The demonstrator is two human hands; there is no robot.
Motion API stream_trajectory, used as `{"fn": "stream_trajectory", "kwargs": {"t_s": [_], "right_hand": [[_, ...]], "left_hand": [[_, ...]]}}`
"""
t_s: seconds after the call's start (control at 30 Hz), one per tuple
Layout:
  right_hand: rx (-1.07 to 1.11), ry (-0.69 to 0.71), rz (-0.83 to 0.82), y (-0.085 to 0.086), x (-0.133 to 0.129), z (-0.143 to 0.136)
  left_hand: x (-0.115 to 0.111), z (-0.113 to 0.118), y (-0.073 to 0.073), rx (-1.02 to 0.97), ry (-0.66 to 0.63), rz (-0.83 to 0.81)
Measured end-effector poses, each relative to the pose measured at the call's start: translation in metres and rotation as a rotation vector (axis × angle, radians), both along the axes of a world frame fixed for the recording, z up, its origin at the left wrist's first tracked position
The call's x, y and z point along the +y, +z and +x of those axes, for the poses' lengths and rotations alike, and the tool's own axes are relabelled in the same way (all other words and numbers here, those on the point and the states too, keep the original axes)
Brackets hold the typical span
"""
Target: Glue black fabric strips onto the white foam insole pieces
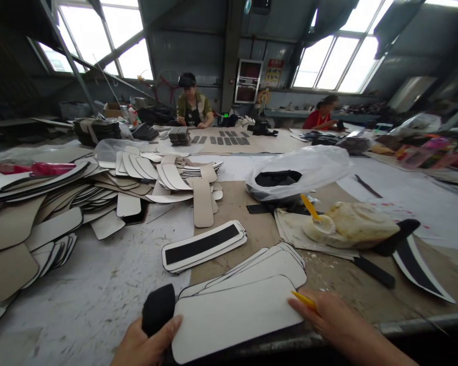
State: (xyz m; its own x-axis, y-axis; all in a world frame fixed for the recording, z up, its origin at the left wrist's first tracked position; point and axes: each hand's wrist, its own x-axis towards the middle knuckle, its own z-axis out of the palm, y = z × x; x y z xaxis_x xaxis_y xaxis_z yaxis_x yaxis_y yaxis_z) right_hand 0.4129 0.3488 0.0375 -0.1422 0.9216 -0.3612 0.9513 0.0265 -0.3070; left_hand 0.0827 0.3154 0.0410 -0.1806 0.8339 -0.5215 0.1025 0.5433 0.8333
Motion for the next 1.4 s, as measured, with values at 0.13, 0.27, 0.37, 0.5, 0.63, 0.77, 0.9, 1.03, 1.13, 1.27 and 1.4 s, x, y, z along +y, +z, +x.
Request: {"fn": "stream_trajectory", "kwargs": {"t_s": [0.13, 0.27, 0.37, 0.5, 0.63, 0.77, 0.9, 1.03, 1.13, 1.27, 1.4], "right_hand": [[-0.014, -0.004, 0.1, 0.013, 0.009, 0.012], [-0.235, -0.049, 0.184, 0.037, 0.027, 0.015], [-0.318, 0.013, 0.244, 0.059, 0.054, -0.003], [-0.32, 0.18, 0.284, 0.066, 0.106, -0.046], [-0.317, 0.264, 0.252, 0.036, 0.149, -0.079], [-0.327, 0.287, 0.197, 0.005, 0.166, -0.088], [-0.274, 0.27, 0.172, -0.003, 0.171, -0.085], [-0.169, 0.256, 0.115, -0.003, 0.181, -0.08], [-0.096, 0.259, 0.088, -0.004, 0.186, -0.077], [-0.088, 0.225, 0.088, -0.011, 0.191, -0.076], [-0.101, 0.174, 0.12, -0.016, 0.194, -0.076]], "left_hand": [[-0.002, 0.016, 0.001, 0.125, 0.001, 0.068], [0.004, 0.021, -0.002, 0.266, 0.035, 0.056], [0.021, 0.004, -0.002, 0.417, 0.156, 0.042], [0.057, -0.022, 0.001, 0.606, 0.19, 0.103], [0.083, -0.028, -0.012, 0.617, 0.187, 0.118], [0.088, -0.026, -0.034, 0.578, 0.208, 0.096], [0.082, -0.026, -0.042, 0.492, 0.246, 0.094], [0.078, -0.025, -0.041, 0.439, 0.291, 0.097], [0.077, -0.023, -0.042, 0.434, 0.289, 0.101], [0.075, -0.018, -0.043, 0.483, 0.289, 0.104], [0.072, -0.016, -0.046, 0.51, 0.321, 0.101]]}}
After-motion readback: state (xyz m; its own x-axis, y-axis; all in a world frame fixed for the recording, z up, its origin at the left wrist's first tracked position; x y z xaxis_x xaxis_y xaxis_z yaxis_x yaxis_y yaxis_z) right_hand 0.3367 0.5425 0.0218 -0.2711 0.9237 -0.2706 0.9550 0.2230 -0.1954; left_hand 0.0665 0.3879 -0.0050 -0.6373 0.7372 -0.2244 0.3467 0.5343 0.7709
